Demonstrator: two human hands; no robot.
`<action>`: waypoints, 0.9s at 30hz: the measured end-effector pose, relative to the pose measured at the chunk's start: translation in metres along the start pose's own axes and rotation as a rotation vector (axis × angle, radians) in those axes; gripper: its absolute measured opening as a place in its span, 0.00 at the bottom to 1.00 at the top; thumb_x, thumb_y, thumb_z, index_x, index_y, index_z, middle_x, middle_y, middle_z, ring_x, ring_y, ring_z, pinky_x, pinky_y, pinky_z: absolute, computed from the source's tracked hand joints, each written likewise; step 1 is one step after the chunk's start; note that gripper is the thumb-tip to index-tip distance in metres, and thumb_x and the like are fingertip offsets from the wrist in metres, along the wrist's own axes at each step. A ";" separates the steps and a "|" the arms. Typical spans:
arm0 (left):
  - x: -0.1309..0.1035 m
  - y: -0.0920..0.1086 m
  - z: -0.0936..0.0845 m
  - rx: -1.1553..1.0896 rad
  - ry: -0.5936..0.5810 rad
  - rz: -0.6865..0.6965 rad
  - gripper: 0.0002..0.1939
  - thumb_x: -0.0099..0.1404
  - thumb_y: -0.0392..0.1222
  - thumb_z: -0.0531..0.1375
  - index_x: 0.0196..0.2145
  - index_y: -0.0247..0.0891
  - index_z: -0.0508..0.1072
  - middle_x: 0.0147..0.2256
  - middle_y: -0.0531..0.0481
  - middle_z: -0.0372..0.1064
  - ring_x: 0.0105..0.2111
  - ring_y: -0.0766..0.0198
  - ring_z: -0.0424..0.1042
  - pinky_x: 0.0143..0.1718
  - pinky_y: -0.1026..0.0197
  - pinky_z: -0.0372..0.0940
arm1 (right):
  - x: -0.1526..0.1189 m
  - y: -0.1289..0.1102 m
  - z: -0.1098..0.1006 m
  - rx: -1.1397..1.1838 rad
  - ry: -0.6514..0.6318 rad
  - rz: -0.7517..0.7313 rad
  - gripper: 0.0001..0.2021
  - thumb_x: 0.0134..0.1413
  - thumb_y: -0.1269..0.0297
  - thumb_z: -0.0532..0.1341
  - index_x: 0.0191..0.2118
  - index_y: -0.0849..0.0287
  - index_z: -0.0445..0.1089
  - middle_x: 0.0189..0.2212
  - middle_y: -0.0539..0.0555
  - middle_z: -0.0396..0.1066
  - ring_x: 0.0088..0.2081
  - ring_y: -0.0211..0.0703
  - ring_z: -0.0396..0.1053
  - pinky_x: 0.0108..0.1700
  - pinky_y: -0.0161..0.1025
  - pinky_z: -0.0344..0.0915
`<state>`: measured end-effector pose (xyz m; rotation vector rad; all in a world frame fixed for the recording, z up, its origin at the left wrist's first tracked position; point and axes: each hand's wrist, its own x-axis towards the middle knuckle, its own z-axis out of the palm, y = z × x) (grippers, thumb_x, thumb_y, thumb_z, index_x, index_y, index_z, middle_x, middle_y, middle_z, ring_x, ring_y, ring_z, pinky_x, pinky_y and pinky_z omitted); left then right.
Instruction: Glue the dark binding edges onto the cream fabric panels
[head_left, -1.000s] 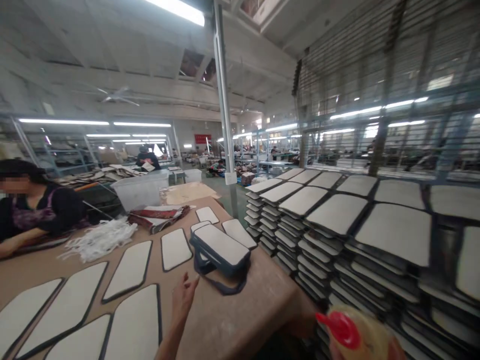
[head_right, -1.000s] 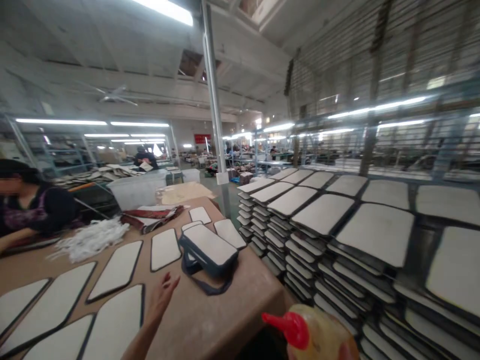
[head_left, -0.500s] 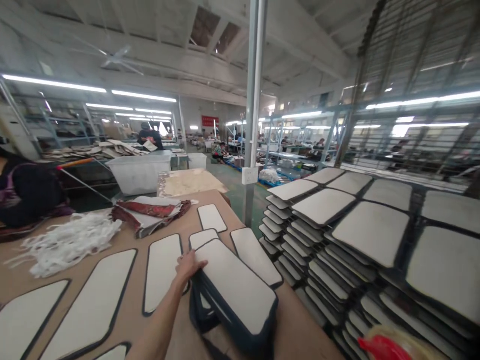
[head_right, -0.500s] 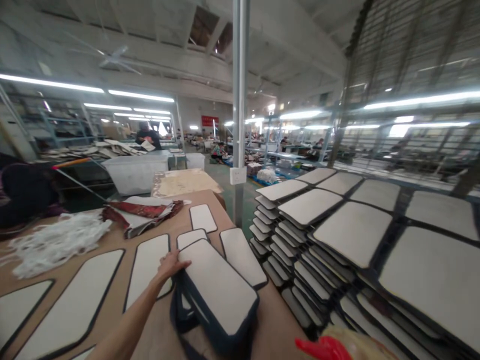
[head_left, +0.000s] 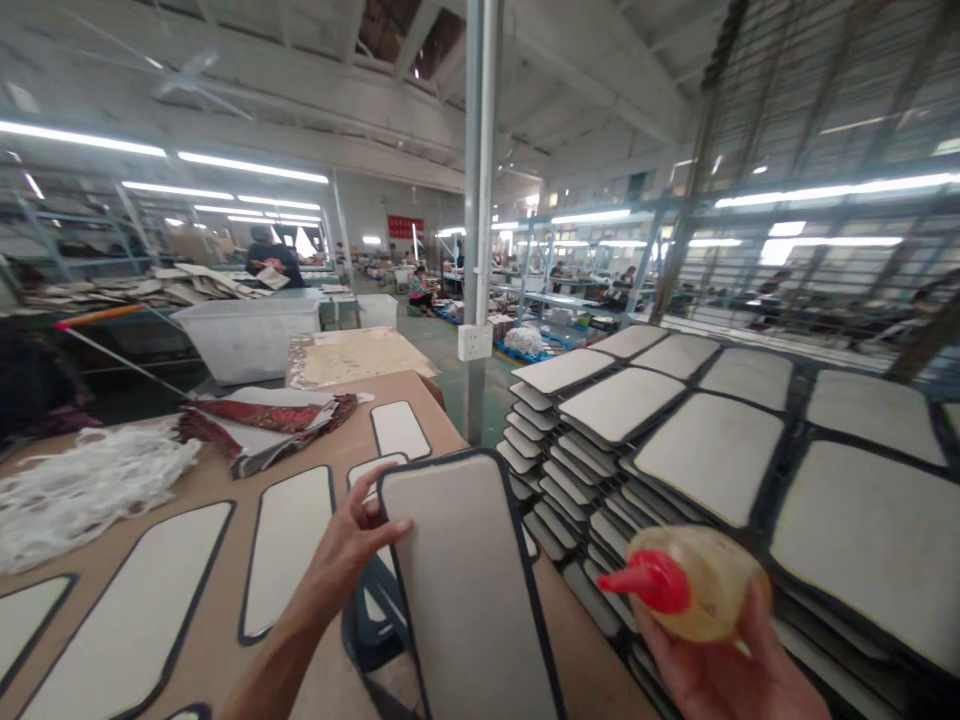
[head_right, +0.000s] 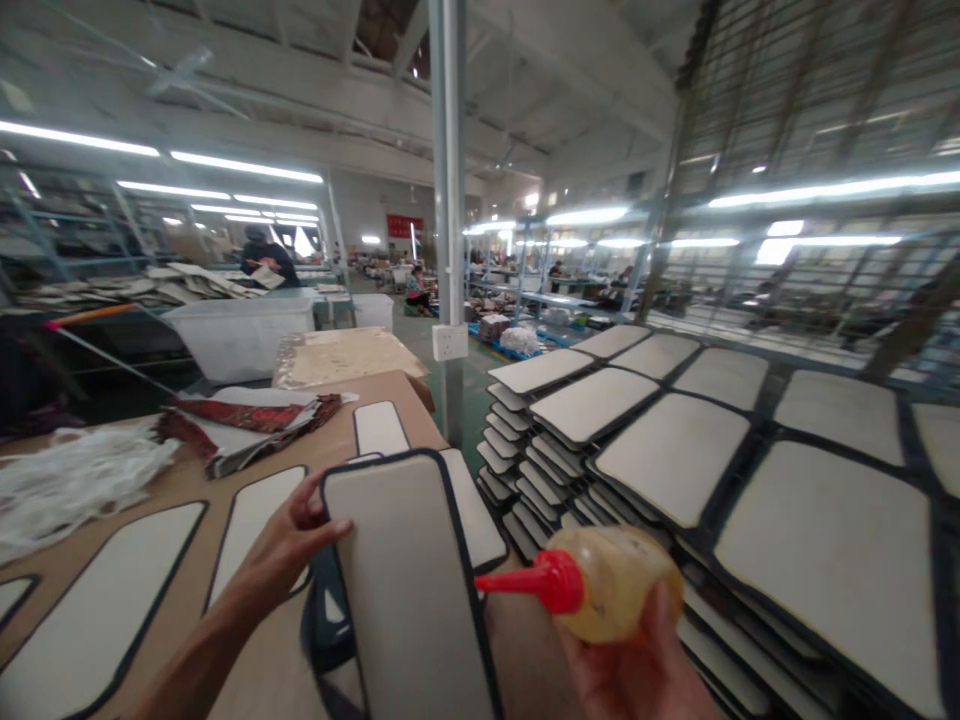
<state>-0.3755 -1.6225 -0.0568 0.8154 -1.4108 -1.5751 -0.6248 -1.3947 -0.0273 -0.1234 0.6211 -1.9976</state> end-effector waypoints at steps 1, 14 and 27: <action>-0.012 -0.005 0.017 -0.032 -0.017 -0.070 0.35 0.47 0.44 0.70 0.52 0.40 0.64 0.35 0.49 0.77 0.36 0.55 0.75 0.38 0.59 0.69 | -0.002 -0.004 0.009 0.014 -0.030 -0.040 0.19 0.46 0.51 0.68 0.45 0.49 0.73 0.45 0.53 0.76 0.47 0.51 0.73 0.45 0.45 0.73; -0.051 0.068 0.101 0.681 -0.673 0.089 0.17 0.62 0.48 0.57 0.46 0.43 0.77 0.40 0.51 0.77 0.44 0.53 0.72 0.45 0.62 0.64 | -0.032 -0.078 0.033 -0.348 -0.141 -0.504 0.26 0.38 0.50 0.71 0.48 0.43 0.71 0.44 0.51 0.76 0.50 0.57 0.69 0.60 0.57 0.54; -0.070 0.120 0.133 0.679 -1.310 0.043 0.14 0.61 0.48 0.59 0.32 0.34 0.78 0.25 0.52 0.69 0.27 0.63 0.65 0.30 0.67 0.60 | -0.040 -0.089 0.033 -0.560 -0.296 -0.315 0.26 0.25 0.54 0.75 0.38 0.52 0.75 0.37 0.56 0.78 0.48 0.63 0.70 0.52 0.59 0.62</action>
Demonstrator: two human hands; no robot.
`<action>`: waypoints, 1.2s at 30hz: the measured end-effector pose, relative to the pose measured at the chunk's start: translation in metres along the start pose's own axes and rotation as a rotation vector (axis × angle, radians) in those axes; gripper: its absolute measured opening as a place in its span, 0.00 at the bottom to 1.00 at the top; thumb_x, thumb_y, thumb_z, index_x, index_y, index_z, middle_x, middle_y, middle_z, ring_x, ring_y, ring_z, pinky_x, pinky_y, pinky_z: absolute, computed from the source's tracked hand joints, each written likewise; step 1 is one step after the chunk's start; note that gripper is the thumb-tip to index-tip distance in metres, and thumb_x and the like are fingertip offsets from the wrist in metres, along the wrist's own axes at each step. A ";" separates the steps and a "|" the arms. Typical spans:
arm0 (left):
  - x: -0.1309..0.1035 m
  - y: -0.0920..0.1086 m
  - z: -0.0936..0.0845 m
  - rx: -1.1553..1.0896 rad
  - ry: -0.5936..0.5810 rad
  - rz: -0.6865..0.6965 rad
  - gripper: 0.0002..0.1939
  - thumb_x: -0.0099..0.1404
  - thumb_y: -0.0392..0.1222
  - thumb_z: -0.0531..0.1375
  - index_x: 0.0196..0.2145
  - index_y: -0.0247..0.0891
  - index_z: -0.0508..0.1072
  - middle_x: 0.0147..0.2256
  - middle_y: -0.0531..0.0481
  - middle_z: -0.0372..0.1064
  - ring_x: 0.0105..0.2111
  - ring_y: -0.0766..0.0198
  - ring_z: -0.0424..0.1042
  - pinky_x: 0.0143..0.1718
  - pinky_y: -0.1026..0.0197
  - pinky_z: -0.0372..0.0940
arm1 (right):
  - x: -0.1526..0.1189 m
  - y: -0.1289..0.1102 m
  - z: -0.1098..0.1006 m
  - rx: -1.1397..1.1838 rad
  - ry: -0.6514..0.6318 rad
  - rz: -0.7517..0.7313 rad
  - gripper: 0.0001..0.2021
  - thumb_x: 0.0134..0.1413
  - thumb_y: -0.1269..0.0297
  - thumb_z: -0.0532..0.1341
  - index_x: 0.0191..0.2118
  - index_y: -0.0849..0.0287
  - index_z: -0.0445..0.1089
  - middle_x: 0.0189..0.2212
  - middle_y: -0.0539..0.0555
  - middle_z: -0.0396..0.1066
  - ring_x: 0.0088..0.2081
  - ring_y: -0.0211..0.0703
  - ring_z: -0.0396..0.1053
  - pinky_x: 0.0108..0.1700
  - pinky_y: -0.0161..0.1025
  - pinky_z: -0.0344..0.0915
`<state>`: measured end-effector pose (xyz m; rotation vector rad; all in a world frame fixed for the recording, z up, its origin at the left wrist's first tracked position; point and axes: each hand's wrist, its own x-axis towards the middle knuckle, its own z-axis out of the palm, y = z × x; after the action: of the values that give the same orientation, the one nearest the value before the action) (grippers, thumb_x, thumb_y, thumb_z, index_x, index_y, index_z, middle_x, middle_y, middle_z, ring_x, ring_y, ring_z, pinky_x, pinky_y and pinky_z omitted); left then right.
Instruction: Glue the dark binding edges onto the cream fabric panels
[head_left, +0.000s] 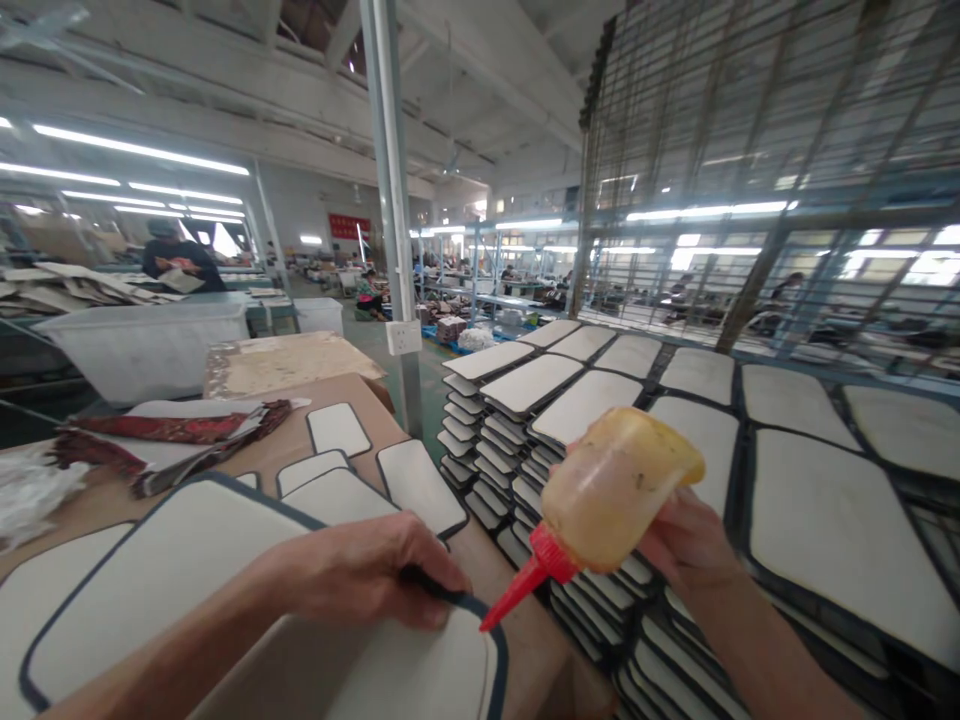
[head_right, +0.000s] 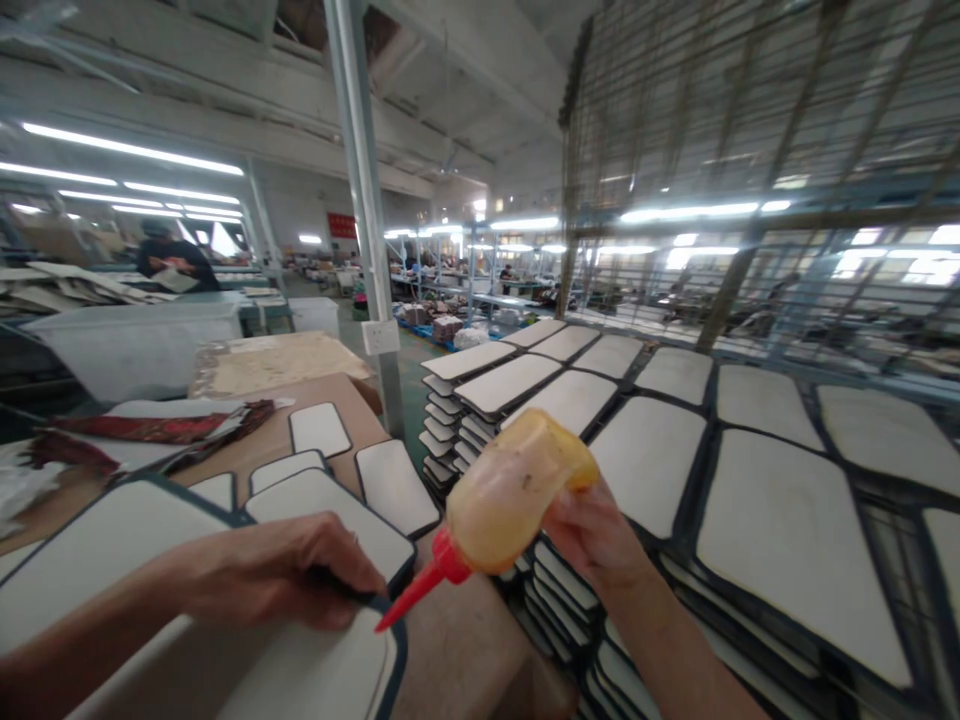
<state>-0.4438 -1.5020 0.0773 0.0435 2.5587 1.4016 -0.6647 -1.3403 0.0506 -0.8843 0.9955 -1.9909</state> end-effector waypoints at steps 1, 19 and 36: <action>-0.001 0.001 0.001 -0.010 -0.013 0.012 0.14 0.61 0.49 0.59 0.32 0.34 0.77 0.25 0.52 0.69 0.27 0.63 0.65 0.31 0.67 0.60 | 0.000 0.000 0.000 -0.002 -0.018 0.003 0.27 0.25 0.54 0.75 0.39 0.52 0.75 0.37 0.56 0.78 0.48 0.63 0.70 0.51 0.59 0.62; -0.007 0.022 0.009 -0.062 -0.093 -0.059 0.17 0.62 0.44 0.60 0.44 0.30 0.78 0.34 0.47 0.77 0.34 0.61 0.71 0.37 0.69 0.63 | 0.004 0.008 0.006 0.074 -0.103 0.062 0.29 0.26 0.59 0.73 0.43 0.53 0.73 0.36 0.55 0.77 0.43 0.59 0.73 0.50 0.57 0.64; -0.015 0.017 0.009 -0.097 -0.047 -0.071 0.17 0.61 0.45 0.59 0.43 0.34 0.78 0.32 0.50 0.76 0.32 0.61 0.69 0.36 0.66 0.63 | -0.013 0.008 0.004 0.049 0.003 0.032 0.33 0.20 0.59 0.75 0.44 0.50 0.73 0.36 0.56 0.77 0.39 0.61 0.74 0.45 0.57 0.67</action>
<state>-0.4283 -1.4874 0.0897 -0.0301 2.4264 1.4775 -0.6524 -1.3344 0.0423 -0.8341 0.9528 -1.9821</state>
